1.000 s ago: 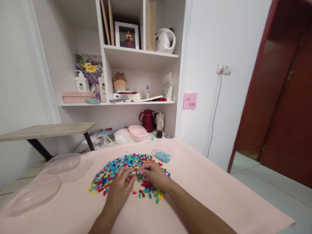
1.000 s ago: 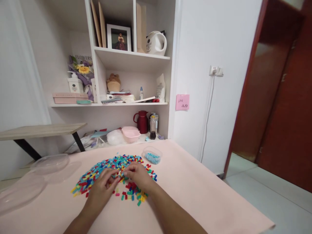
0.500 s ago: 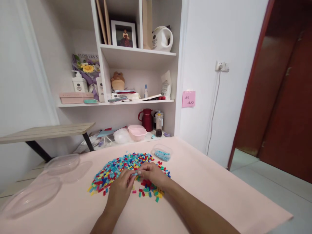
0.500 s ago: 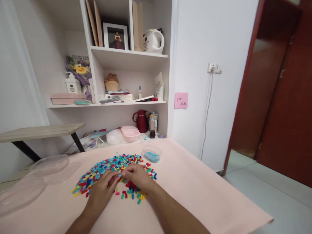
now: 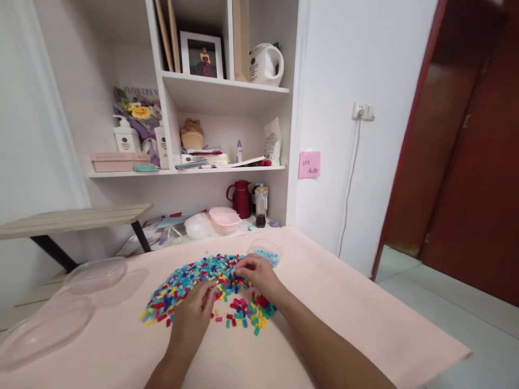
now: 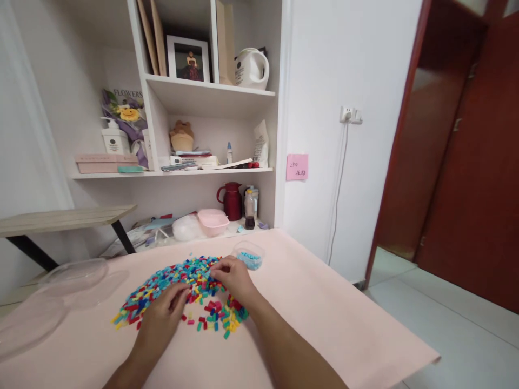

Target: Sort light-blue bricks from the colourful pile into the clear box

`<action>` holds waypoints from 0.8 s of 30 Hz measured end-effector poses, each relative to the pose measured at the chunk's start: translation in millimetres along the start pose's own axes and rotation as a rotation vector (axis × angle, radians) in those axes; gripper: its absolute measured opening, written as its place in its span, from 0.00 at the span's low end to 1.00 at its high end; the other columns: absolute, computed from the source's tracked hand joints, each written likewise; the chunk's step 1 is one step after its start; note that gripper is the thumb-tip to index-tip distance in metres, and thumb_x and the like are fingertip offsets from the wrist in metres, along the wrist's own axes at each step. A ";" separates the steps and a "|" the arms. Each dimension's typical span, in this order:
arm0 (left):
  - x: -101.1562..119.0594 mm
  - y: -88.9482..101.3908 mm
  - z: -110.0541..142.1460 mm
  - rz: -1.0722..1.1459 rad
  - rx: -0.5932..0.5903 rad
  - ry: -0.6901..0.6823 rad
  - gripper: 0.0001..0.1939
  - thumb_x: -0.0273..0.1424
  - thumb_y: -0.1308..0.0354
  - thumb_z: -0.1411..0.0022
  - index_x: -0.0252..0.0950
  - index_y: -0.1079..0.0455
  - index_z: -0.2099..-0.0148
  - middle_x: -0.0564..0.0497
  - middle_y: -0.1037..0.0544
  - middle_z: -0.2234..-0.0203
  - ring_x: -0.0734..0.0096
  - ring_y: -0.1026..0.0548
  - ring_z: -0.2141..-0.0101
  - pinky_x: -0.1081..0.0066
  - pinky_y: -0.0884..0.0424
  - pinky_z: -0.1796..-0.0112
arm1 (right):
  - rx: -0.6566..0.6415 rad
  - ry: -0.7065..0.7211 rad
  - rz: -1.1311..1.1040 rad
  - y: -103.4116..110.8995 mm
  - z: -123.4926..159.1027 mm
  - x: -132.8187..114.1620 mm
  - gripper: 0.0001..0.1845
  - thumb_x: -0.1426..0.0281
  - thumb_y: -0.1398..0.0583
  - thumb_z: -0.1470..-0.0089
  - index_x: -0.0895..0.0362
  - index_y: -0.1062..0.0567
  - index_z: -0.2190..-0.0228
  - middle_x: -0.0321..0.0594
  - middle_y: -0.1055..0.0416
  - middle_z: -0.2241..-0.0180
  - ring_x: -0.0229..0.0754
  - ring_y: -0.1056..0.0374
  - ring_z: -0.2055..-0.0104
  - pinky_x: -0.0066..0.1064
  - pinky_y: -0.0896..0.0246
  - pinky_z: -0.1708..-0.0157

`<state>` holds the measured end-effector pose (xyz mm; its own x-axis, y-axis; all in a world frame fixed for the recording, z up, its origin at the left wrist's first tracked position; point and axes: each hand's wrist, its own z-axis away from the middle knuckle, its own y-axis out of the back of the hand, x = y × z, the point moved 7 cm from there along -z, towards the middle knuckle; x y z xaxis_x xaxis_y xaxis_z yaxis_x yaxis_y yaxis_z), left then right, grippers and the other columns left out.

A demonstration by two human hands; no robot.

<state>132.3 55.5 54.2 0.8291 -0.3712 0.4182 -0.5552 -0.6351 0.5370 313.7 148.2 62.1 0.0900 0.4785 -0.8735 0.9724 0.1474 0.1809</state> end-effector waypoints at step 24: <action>-24.4 18.8 0.1 0.030 0.119 0.302 0.12 0.41 0.48 0.40 0.42 0.27 0.63 0.55 0.22 0.78 0.71 0.25 0.78 0.75 0.33 0.74 | 0.411 -0.092 0.327 99.3 -7.3 39.0 0.22 0.55 0.47 0.46 0.56 0.20 0.63 0.41 0.24 0.70 0.45 0.32 0.69 0.32 0.40 0.69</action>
<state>101.6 52.6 54.1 0.7453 -0.1848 0.6406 -0.5531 -0.7079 0.4393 412.1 187.9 49.3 0.4033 0.3620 -0.8404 0.8929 -0.3569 0.2747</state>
